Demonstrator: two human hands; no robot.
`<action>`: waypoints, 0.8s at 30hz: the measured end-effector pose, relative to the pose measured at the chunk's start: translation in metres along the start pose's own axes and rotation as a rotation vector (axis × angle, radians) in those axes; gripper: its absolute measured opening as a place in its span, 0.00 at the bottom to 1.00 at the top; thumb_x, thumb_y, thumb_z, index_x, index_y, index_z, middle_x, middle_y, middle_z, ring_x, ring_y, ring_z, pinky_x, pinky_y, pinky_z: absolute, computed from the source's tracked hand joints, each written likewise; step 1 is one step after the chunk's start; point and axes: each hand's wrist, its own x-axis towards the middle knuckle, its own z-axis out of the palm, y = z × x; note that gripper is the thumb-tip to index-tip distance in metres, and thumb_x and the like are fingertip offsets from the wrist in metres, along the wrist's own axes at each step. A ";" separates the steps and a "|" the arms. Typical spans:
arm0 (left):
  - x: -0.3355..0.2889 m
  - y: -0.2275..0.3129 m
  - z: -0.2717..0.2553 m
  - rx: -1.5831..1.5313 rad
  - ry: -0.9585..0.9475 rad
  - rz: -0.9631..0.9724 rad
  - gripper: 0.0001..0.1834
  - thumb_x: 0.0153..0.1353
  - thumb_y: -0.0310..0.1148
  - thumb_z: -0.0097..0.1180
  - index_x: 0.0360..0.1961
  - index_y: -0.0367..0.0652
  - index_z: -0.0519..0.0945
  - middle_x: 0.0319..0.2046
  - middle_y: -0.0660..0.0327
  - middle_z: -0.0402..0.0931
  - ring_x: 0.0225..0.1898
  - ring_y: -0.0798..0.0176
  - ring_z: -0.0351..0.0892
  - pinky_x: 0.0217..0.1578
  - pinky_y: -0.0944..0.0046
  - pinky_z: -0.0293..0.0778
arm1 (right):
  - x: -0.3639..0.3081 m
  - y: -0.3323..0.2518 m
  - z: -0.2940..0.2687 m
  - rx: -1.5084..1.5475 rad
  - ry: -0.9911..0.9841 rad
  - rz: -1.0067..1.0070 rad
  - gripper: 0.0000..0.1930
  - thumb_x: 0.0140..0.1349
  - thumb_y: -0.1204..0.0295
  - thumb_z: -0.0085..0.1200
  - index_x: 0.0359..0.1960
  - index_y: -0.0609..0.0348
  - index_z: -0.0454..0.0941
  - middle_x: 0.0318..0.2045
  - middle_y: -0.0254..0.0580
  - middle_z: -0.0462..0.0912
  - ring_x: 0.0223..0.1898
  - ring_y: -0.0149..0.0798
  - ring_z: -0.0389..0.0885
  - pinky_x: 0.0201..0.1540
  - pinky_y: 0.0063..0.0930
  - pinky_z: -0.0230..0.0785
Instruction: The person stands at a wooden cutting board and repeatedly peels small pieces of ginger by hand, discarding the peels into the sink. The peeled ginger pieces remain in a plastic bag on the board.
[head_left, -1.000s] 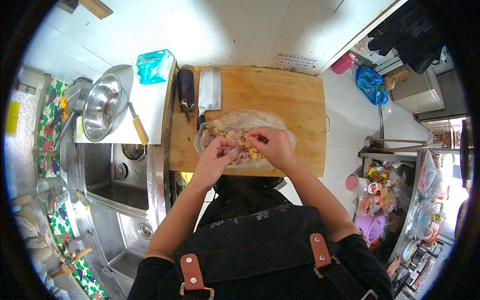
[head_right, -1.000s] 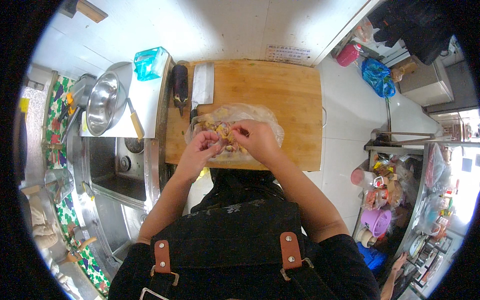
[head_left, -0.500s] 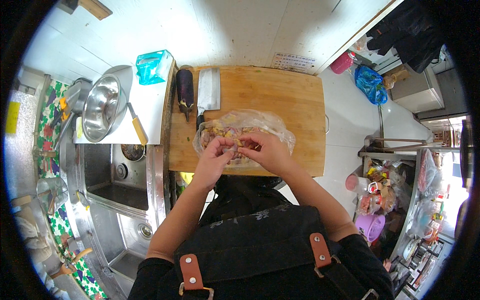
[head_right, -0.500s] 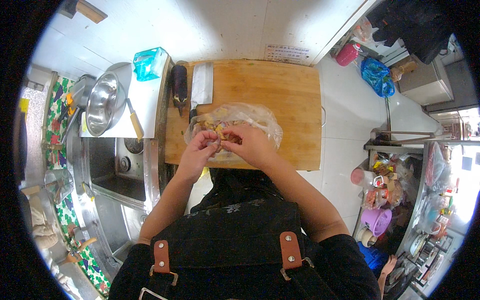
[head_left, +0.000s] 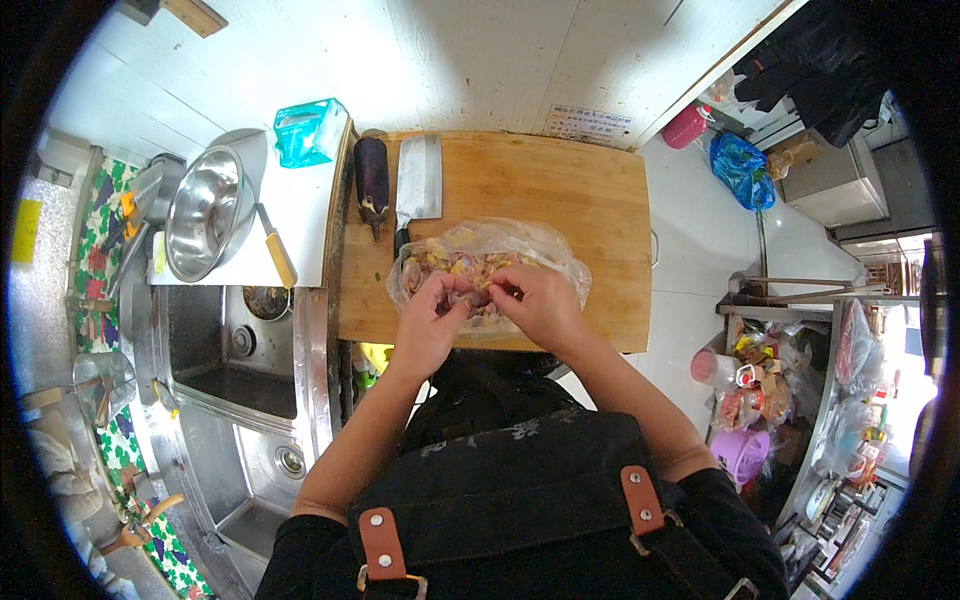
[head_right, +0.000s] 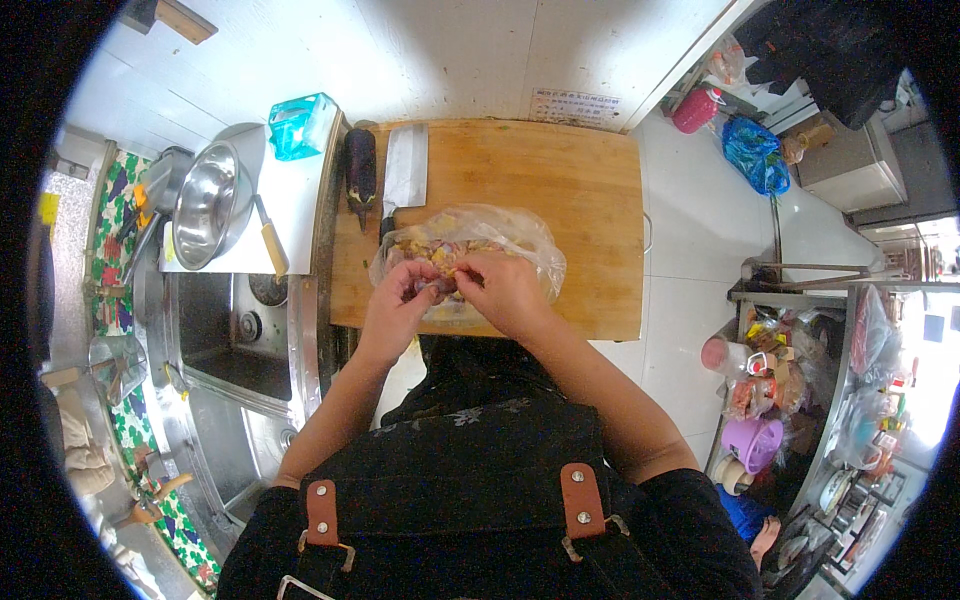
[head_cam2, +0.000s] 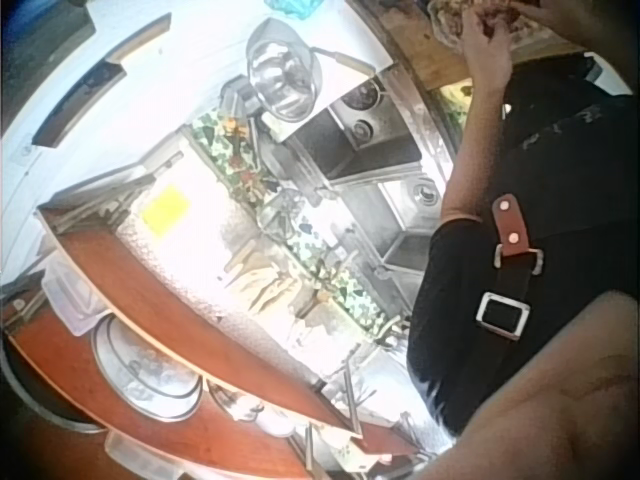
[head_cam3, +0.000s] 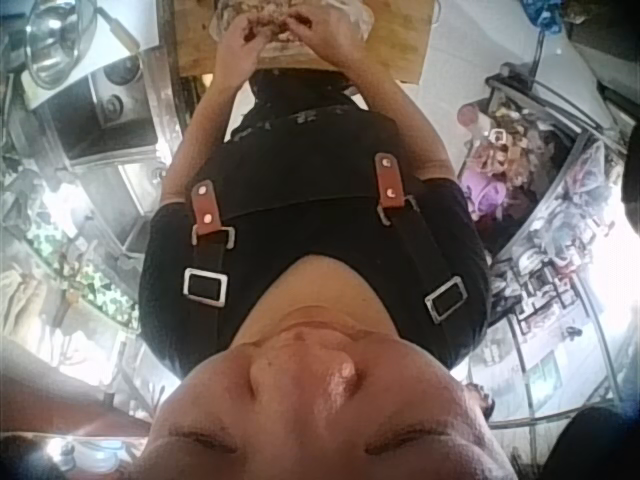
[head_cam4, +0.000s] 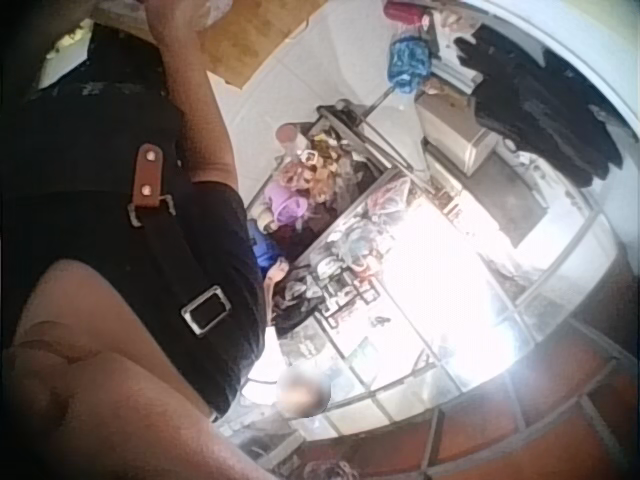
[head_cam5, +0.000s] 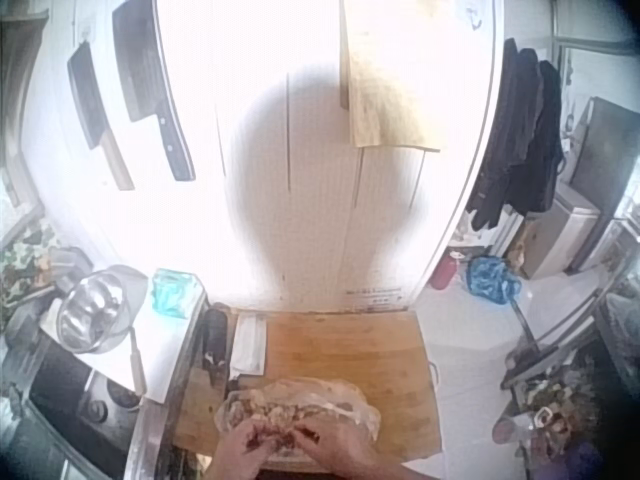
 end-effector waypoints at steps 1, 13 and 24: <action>0.000 0.000 0.000 -0.045 -0.003 -0.020 0.09 0.59 0.23 0.51 0.42 0.38 0.72 0.38 0.64 0.73 0.37 0.73 0.71 0.41 0.73 0.69 | 0.000 0.001 0.000 0.004 0.011 0.015 0.09 0.54 0.69 0.55 0.33 0.59 0.81 0.29 0.48 0.81 0.30 0.49 0.80 0.33 0.35 0.72; -0.002 0.008 0.002 -0.201 0.078 -0.094 0.08 0.60 0.26 0.52 0.41 0.39 0.72 0.33 0.66 0.75 0.33 0.74 0.70 0.37 0.74 0.66 | 0.003 0.016 0.002 0.600 -0.154 0.311 0.11 0.59 0.70 0.53 0.41 0.64 0.78 0.28 0.38 0.81 0.30 0.31 0.80 0.35 0.24 0.73; -0.002 0.005 0.008 0.091 0.081 0.115 0.09 0.59 0.23 0.51 0.42 0.38 0.72 0.37 0.64 0.74 0.36 0.73 0.71 0.39 0.74 0.66 | 0.001 -0.006 -0.002 0.105 -0.048 0.158 0.09 0.54 0.67 0.55 0.33 0.58 0.80 0.28 0.50 0.81 0.29 0.49 0.79 0.32 0.34 0.70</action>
